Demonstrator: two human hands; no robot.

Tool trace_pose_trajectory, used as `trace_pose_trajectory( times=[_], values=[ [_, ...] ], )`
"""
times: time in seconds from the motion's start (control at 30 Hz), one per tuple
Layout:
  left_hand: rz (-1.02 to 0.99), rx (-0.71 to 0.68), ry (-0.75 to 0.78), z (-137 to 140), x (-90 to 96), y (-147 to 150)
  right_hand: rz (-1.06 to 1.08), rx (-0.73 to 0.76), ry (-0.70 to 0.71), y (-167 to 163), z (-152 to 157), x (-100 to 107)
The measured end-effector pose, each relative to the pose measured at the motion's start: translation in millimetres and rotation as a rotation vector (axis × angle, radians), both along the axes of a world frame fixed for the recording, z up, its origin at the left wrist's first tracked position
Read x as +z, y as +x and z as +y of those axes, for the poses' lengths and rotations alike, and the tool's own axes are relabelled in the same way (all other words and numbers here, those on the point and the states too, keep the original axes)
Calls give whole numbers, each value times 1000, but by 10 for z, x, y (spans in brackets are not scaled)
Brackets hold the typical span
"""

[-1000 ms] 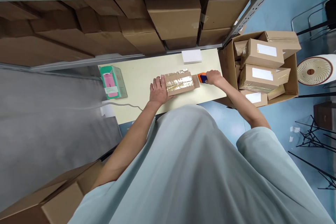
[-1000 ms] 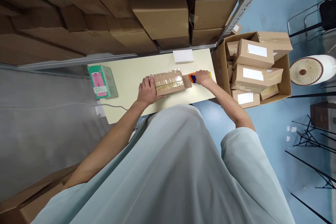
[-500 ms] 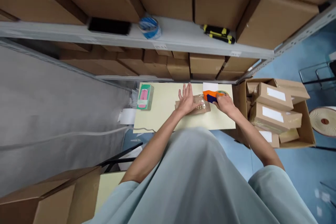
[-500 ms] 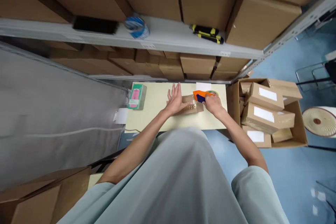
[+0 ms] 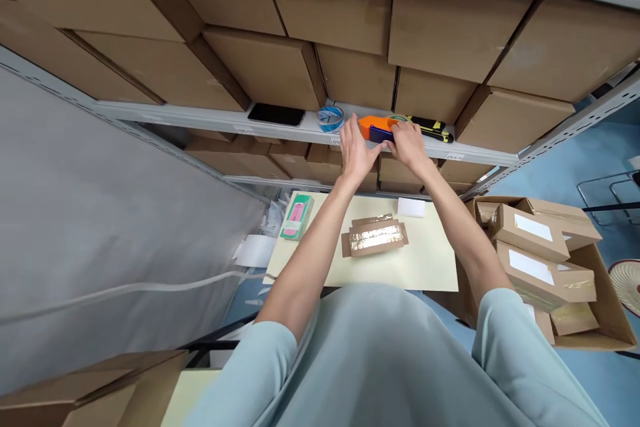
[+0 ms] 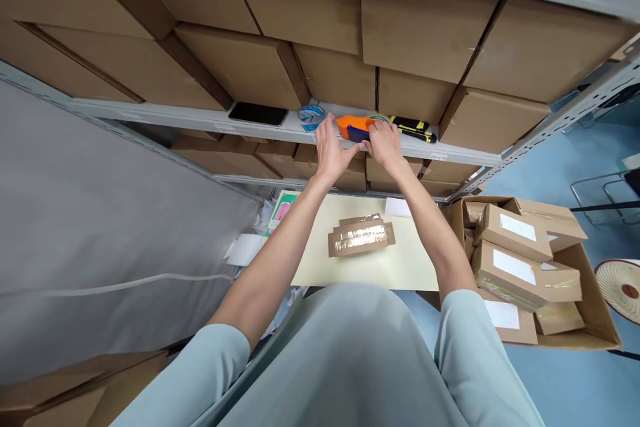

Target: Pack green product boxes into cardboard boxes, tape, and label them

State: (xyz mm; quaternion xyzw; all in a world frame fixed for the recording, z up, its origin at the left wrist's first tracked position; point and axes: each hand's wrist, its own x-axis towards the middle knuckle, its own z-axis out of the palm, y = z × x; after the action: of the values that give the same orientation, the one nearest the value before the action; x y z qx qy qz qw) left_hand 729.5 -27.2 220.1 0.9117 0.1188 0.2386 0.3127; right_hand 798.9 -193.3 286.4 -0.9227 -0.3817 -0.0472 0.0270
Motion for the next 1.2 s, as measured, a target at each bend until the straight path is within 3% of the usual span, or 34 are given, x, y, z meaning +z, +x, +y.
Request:
trace_pose_trajectory(
  times=[0.1, 0.23, 0.33, 0.43, 0.5, 0.57, 0.7, 0.8, 0.9, 1.03, 1.2],
  values=[
    [-4, -25, -2, 102, 20, 122, 25, -56, -5, 177, 278, -82],
    [-2, -54, 6, 126, -57, 60, 85, -124, -48, 248, 467, -165],
    [16, -56, -25, 89, -168, -160, 85, -149, -6, 278, 489, -165],
    [-11, -23, -115, 64, -433, -604, 23, -131, 193, 225, 315, -306],
    [-41, 12, -192, 57, -738, -1049, -12, -96, 396, 41, 36, -596],
    [8, 77, -275, 24, -1113, -1578, 4, -98, 562, -326, -355, -1027],
    [263, 234, -478, -227, -1797, -2552, 192, -273, 643, -1482, -1135, -1899],
    [374, 267, -565, -518, -2080, -2918, 377, -343, 627, -2227, -1396, -2284],
    [406, 243, -626, -725, -2184, -2946, 525, -406, 589, -2505, -1381, -2453],
    [439, 145, -706, -764, -2169, -2748, 678, -529, 518, -2343, -1234, -2492],
    [564, 157, -594, -728, -2030, -2608, 719, -612, 425, -2244, -1086, -2400]
  ],
)
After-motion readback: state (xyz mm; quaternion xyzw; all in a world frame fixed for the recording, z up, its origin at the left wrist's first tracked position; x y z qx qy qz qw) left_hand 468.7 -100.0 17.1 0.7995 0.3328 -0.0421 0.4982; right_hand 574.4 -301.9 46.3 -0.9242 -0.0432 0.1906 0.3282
